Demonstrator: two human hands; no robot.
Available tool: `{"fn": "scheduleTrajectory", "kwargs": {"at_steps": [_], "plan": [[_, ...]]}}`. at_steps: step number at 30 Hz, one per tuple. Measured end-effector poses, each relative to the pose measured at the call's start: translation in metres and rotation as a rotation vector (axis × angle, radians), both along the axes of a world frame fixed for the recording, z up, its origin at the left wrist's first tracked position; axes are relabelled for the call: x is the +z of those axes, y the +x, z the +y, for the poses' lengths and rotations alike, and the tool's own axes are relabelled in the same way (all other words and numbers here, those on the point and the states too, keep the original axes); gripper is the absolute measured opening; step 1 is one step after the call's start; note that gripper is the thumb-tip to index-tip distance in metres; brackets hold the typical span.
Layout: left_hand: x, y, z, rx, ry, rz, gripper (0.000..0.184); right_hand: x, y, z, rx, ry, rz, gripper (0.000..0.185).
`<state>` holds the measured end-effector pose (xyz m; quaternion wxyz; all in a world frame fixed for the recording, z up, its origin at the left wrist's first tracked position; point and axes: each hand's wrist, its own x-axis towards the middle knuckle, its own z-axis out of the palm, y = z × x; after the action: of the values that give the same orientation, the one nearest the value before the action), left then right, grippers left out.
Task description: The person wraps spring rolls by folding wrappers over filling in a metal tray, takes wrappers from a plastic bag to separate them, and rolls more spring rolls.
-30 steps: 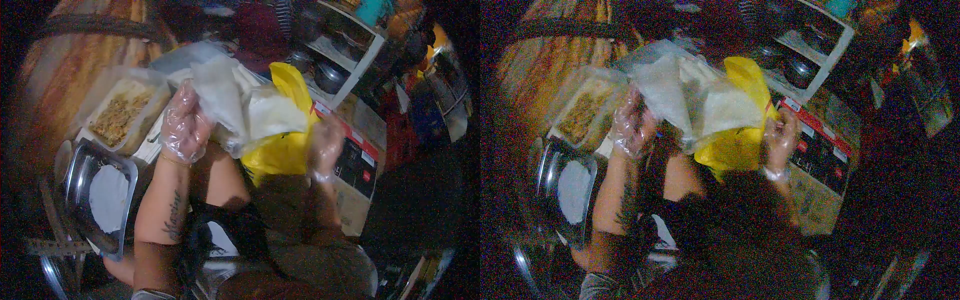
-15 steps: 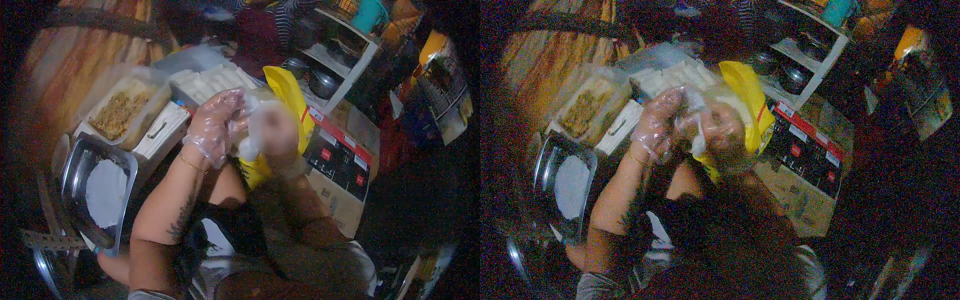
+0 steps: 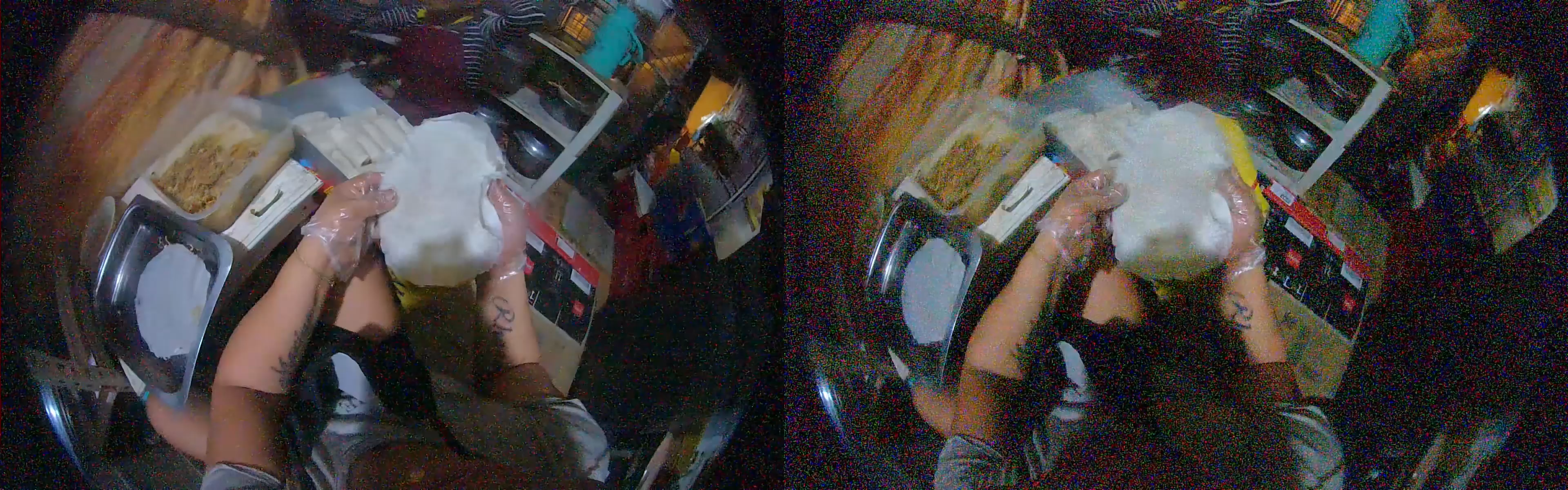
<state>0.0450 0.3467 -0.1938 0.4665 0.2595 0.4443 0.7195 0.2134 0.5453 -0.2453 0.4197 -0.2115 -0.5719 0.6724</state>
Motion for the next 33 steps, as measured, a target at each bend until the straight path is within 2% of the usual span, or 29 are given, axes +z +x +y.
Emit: {"fn": "scheduleTrajectory", "kwargs": {"at_steps": [2, 4, 7, 9, 10, 12, 14, 16, 18, 19, 22, 25, 28, 30, 33], "plan": [[0.007, 0.001, -0.002, 0.047, 0.002, 0.029, 0.033, 0.009, -0.004, -0.009, 0.054, -0.105, 0.094, 0.034], [0.014, -0.001, -0.006, 0.139, -0.007, 0.099, 0.025, 0.044, -0.005, -0.035, 0.221, -0.241, 0.248, 0.034], [0.010, -0.019, -0.013, 0.278, 0.010, 0.245, 0.018, 0.045, -0.021, -0.034, 0.280, -0.373, 0.272, 0.037], [0.005, -0.027, -0.017, 0.300, 0.065, 0.328, 0.018, 0.050, -0.024, -0.041, 0.287, -0.343, 0.310, 0.036], [0.017, -0.011, -0.023, 0.387, 0.024, 0.263, 0.016, 0.053, -0.021, -0.045, 0.309, -0.336, 0.345, 0.035], [0.007, -0.019, -0.026, 0.385, 0.127, 0.429, 0.015, 0.060, -0.020, -0.053, 0.345, -0.331, 0.330, 0.035], [-0.001, -0.028, -0.024, 0.354, 0.177, 0.426, 0.014, 0.065, -0.013, -0.066, 0.298, 0.058, 0.222, 0.043], [0.003, -0.027, -0.024, 0.297, 0.185, 0.249, 0.013, 0.067, -0.014, -0.073, 0.260, 0.208, 0.119, 0.056], [0.005, -0.029, -0.028, 0.328, 0.138, 0.276, 0.013, 0.070, -0.022, -0.073, 0.238, 0.122, 0.031, 0.073], [0.005, -0.031, -0.030, 0.342, 0.117, 0.289, 0.013, 0.069, -0.024, -0.072, 0.215, 0.200, 0.022, 0.073], [-0.006, -0.042, -0.035, 0.218, 0.177, 0.259, 0.028, 0.067, -0.027, -0.072, 0.177, 0.380, -0.019, 0.070], [-0.002, -0.038, -0.043, 0.335, 0.167, 0.282, 0.014, 0.070, -0.028, -0.077, 0.156, 0.443, -0.057, 0.065], [0.014, -0.028, -0.041, 0.420, 0.137, 0.233, 0.018, 0.063, -0.030, -0.076, 0.075, 0.567, -0.066, 0.059], [0.028, -0.027, -0.033, 0.449, 0.050, 0.488, 0.020, 0.061, -0.031, -0.080, -0.024, 0.742, -0.104, 0.052], [0.042, -0.028, -0.012, 0.475, -0.062, 0.729, 0.023, 0.069, -0.024, -0.102, 0.053, 0.903, -0.027, 0.044]]}}
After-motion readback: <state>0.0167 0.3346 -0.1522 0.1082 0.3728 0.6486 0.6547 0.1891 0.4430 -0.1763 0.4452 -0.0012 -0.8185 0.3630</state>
